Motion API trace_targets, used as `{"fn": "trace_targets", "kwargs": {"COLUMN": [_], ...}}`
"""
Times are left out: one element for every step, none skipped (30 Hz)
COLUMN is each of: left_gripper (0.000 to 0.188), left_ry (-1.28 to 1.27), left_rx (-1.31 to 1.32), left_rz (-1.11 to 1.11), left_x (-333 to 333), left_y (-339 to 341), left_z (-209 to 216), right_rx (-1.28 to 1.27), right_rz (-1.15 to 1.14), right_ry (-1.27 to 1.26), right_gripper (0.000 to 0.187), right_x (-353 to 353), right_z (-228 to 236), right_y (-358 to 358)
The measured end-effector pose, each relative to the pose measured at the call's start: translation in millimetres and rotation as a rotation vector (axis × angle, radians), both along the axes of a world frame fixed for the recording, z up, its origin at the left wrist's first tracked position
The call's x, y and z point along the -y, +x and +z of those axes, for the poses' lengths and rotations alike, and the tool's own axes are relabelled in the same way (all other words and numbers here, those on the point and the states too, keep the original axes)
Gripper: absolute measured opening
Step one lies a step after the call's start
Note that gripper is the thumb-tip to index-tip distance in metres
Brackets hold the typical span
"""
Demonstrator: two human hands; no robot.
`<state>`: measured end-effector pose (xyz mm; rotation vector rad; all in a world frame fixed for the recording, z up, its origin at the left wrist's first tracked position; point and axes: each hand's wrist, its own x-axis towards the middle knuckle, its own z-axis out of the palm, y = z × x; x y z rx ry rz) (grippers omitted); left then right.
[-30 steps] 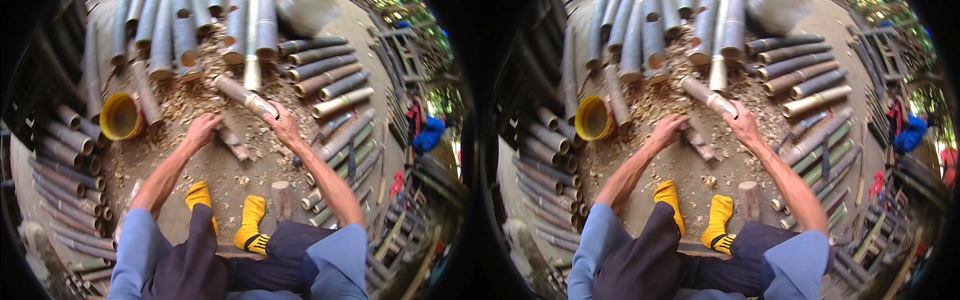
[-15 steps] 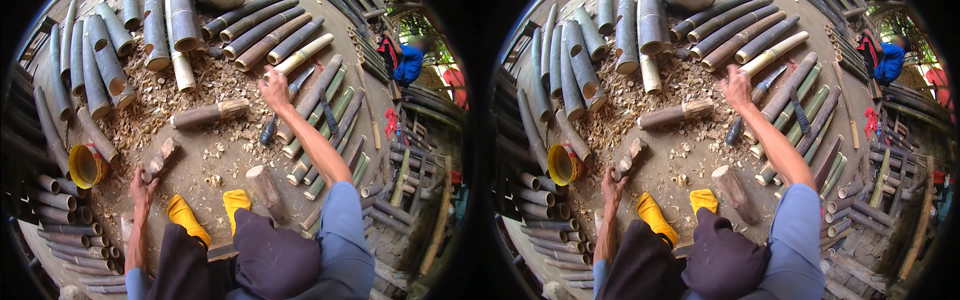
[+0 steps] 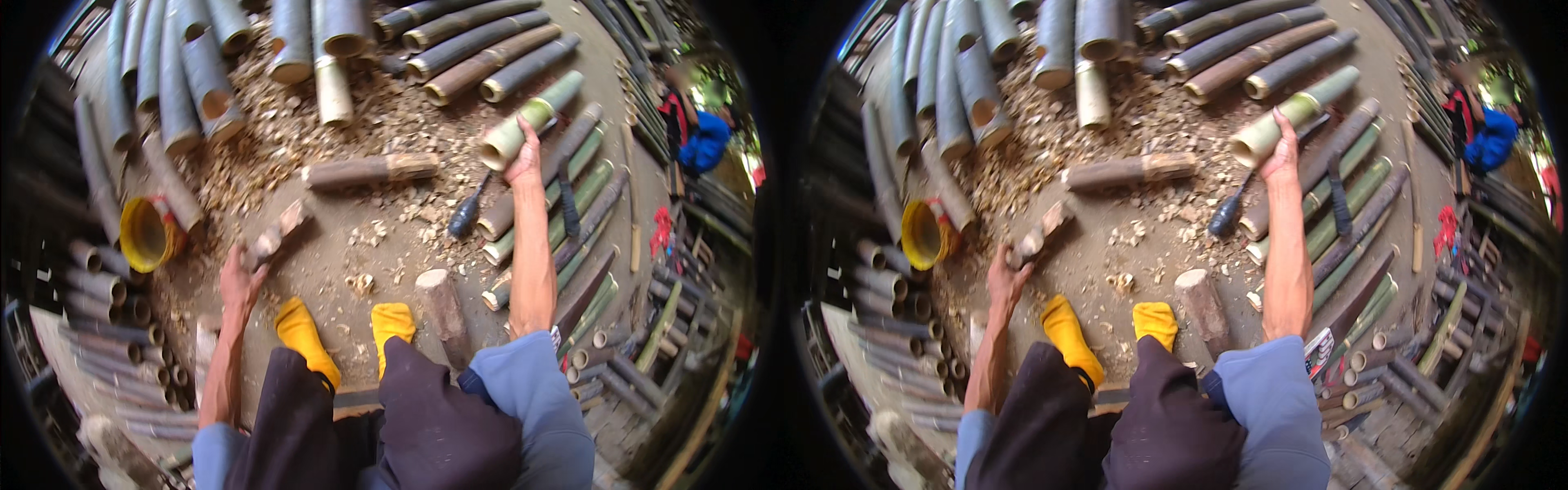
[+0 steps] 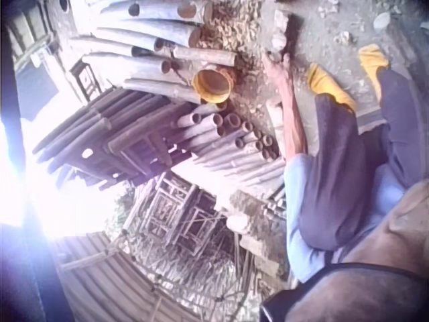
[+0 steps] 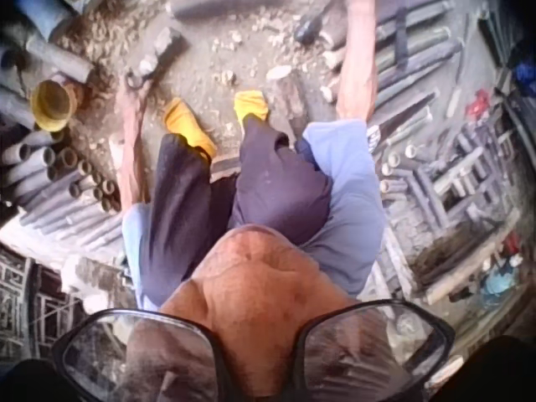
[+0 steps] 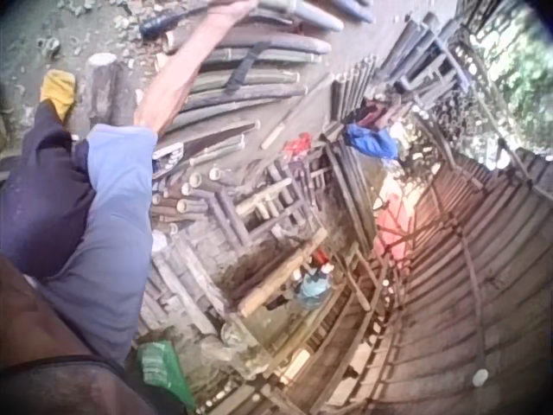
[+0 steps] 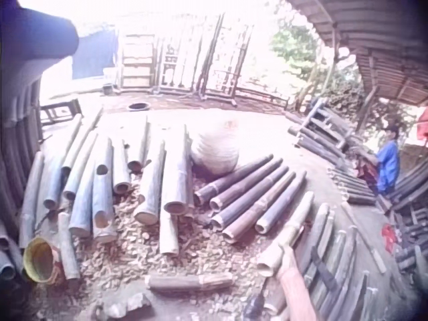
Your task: The person measures and cuts bamboo poles. They use a saw to cut a section of bamboo, a tape measure and a knife to mark it, and then use a large blade and a piece of wood to hammer out a hole in the bamboo pole.
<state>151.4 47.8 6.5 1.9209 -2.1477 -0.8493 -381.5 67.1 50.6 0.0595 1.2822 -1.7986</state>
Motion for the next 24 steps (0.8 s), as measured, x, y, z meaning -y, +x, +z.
{"fn": "trace_targets", "kwargs": {"left_gripper": [0.051,0.053,0.056,0.057,0.059,0.062,0.064,0.069,0.074,0.077,0.080,0.084,0.078,0.069,0.061,0.045,0.038,0.037,0.036,0.035,0.035,0.035,0.036,0.039], "left_ry": [-0.122,-0.113,-0.122,-0.196,-0.256,0.001,0.256,0.475,0.677,0.801,0.929,1.058,0.909,0.756,0.626,0.501,0.352,0.267,0.184,0.139,0.110,0.028,-0.024,-0.001], "left_rx": [0.108,0.169,0.228,0.132,0.039,-0.195,-0.441,-0.783,-1.093,-1.298,-1.513,-1.733,-1.642,-1.493,-1.367,-1.328,-1.273,-1.194,-1.112,-1.093,-1.077,-0.963,-0.896,-0.899], "left_rz": [-0.075,-0.038,0.004,-0.030,-0.073,-0.037,-0.006,-0.009,0.010,-0.018,-0.059,-0.107,-0.004,0.014,0.025,0.241,0.339,0.396,0.453,0.497,0.546,0.579,0.611,0.640], "left_x": [-1.5,-2.4,2.6,6.1,7.6,14.9,23.9,30.7,33.5,34.8,36.0,33.3,27.2,24.3,17.9,11.8,9.5,6.1,1.0,-3.6,-13.2,-21.8,-30.3,-35.5], "left_y": [-9.6,-19.6,-31.0,-40.6,-45.8,-51.9,-64.2,-84.1,-91.6,-100.7,-113.4,-126.1,-141.1,-127.5,-122.9,-120.3,-106.7,-88.0,-69.8,-64.7,-65.6,-57.8,-54.4,-60.1], "left_z": [-2.6,9.4,28.0,39.7,46.3,58.1,72.8,85.9,102.4,115.5,127.4,132.8,132.6,133.0,130.3,127.3,118.4,106.4,96.0,89.9,80.2,70.9,51.6,57.0], "right_rx": [-0.133,-0.082,-0.032,-0.092,-0.149,-0.300,-0.463,-0.423,-0.342,-0.240,-0.148,-0.176,-0.169,-0.298,-0.456,-0.366,-0.262,-0.703,-1.140,-1.313,-1.459,-1.570,-1.711,-1.883], "right_rz": [-0.036,-0.033,-0.028,0.068,0.157,0.220,0.279,0.370,0.476,0.573,0.666,0.812,0.947,0.954,0.940,0.945,0.949,0.909,0.826,0.885,0.978,1.038,1.086,1.078], "right_ry": [0.092,0.051,-0.009,-0.024,-0.027,-0.045,-0.065,-0.103,-0.158,-0.188,-0.213,-0.166,-0.156,-0.195,-0.199,-0.130,-0.078,0.034,0.139,0.072,0.004,-0.028,-0.043,-0.060], "right_gripper": [0.043,0.042,0.041,0.040,0.040,0.040,0.040,0.043,0.047,0.056,0.066,0.076,0.086,0.079,0.072,0.066,0.060,0.053,0.046,0.047,0.051,0.054,0.058,0.064], "right_x": [-10.7,-19.2,-34.2,-52.3,-71.5,-84.6,-93.6,-102.9,-108.1,-111.6,-114.2,-120.5,-122.4,-113.4,-108.1,-101.2,-89.9,-76.5,-64.3,-57.1,-52.4,-44.1,-34.0,-21.4], "right_z": [-3.6,11.9,38.9,49.6,52.8,58.5,65.5,71.6,69.7,70.1,72.3,59.0,43.7,42.6,43.6,29.9,21.9,23.8,25.6,16.6,5.0,-3.7,-7.8,-19.4], "right_y": [-9.4,11.2,41.0,68.0,103.2,141.7,174.3,194.6,220.2,243.6,261.7,274.4,282.0,285.7,279.7,252.3,235.6,233.7,236.2,237.5,245.0,269.2,287.7,297.4]}}
